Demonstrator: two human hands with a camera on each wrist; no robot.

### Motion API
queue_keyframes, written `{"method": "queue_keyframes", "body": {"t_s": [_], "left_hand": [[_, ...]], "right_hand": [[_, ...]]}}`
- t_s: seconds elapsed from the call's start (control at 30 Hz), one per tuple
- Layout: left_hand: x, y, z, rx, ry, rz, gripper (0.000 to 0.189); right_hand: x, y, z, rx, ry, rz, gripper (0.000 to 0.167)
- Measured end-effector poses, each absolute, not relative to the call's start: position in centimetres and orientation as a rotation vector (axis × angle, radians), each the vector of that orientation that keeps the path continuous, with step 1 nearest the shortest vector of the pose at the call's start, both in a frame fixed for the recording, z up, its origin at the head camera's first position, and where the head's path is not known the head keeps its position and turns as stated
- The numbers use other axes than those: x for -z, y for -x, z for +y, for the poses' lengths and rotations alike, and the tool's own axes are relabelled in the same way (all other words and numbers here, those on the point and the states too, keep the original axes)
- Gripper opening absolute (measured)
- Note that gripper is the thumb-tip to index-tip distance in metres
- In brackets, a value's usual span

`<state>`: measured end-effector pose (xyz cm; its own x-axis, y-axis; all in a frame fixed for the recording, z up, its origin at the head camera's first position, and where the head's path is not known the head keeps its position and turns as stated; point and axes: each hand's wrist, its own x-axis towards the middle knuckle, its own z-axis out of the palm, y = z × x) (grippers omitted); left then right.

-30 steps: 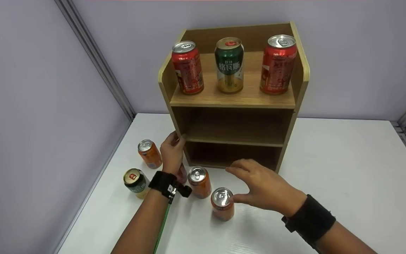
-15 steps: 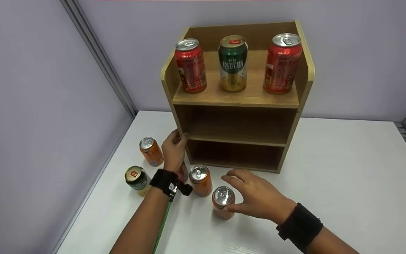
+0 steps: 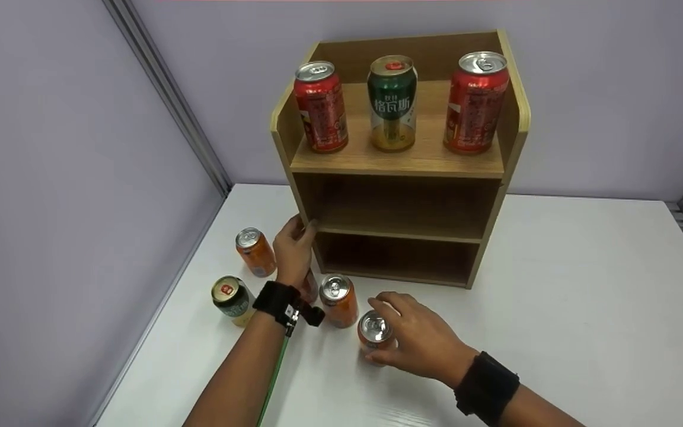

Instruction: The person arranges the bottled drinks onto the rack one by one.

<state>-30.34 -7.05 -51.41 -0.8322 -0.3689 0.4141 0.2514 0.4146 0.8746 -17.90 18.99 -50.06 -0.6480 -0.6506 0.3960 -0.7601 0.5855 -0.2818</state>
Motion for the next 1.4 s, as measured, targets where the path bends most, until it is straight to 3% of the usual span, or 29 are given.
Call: {"method": "queue_keyframes", "body": {"t_s": [0.57,1.17,1.4], "left_hand": [[51.4,30.3,-7.1,1.462,-0.107,-2.142,0.034],[51.6,30.4,-7.2,1.443,-0.109,-2.139,0.034],[51.6,30.4,-7.3,1.435,-0.091,-2.136,0.033]], "right_hand": [[51.7,18.1,18.0,-0.638,-1.164,-2.611,0.081],[53.8,17.1,16.2,-0.691,-0.857,-2.734,0.08],[54.4,17.4,16.0,-0.596,-0.878,-2.633,0.079]]}}
